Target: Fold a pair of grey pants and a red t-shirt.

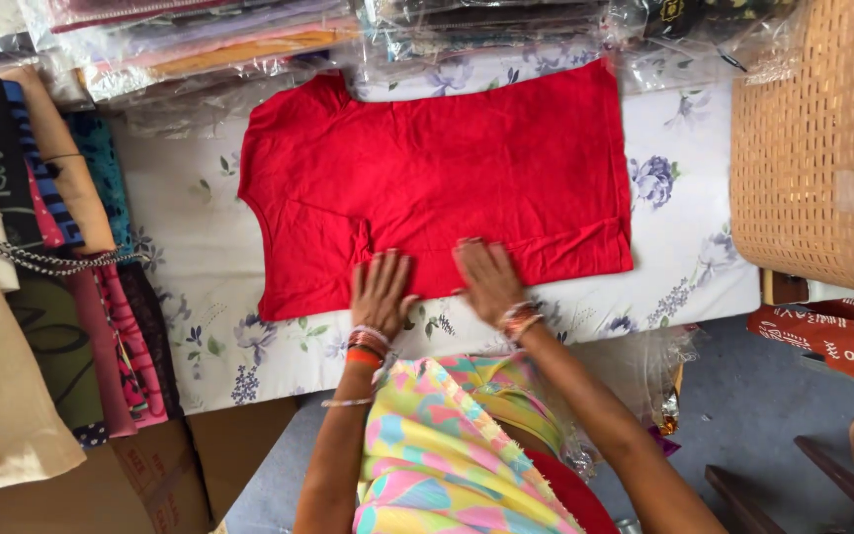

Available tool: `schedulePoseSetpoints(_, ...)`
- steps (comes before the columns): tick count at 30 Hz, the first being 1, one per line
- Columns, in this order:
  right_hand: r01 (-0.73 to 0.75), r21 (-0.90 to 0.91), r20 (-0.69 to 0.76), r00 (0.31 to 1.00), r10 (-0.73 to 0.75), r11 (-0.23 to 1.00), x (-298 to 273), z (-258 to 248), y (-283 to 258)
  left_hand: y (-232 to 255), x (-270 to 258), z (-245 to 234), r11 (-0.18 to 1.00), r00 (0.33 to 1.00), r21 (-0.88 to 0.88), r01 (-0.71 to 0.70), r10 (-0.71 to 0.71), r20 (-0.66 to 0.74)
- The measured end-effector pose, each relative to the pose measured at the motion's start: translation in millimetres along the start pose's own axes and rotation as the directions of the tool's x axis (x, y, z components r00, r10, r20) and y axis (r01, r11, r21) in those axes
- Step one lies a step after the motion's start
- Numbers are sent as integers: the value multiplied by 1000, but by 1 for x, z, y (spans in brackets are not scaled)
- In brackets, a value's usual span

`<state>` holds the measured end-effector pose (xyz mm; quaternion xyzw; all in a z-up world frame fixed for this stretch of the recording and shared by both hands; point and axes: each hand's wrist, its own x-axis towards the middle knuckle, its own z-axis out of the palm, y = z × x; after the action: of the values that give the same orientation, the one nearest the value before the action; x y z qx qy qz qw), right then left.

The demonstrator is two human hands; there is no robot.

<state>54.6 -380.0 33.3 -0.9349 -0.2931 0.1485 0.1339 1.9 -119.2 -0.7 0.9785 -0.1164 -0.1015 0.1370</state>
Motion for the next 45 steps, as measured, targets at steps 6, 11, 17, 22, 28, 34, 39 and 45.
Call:
schedulePoseSetpoints(6, -435, -198, -212, 894, 395, 879, -79, -6, 143, -76, -86, 13, 835, 840, 96, 542, -539, -62)
schedulePoseSetpoints(11, -540, 11, -226, 818, 529, 841, -81, -17, 156, -87, -100, 2, 750, 745, -8, 661, -659, -104)
schedulePoseSetpoints(17, -536, 65, -224, 814, 536, 841, -79, -23, 139, -69, -86, -16, 738, 732, -77, 670, -675, -98)
schedulePoseSetpoints(22, -470, -61, -324, 844, 428, 881, -57, 6, 88, -37, -50, -14, 813, 778, -292, 504, -574, -255)
schedulePoseSetpoints(28, -509, -7, -324, 815, 480, 861, -86, 32, 110, -76, -84, 24, 682, 673, -135, 719, -731, -111)
schedulePoseSetpoints(34, -582, 14, -300, 773, 559, 813, -98, -6, 120, -92, -102, -3, 703, 680, -133, 699, -711, -182)
schedulePoseSetpoints(39, -488, 280, -357, 747, 561, 827, -106, -6, 125, -97, -111, -14, 718, 700, -97, 689, -694, -171)
schedulePoseSetpoints(45, -651, 217, -588, 507, 630, 727, -126, 10, 144, -97, -106, -3, 748, 726, -163, 643, -664, -180)
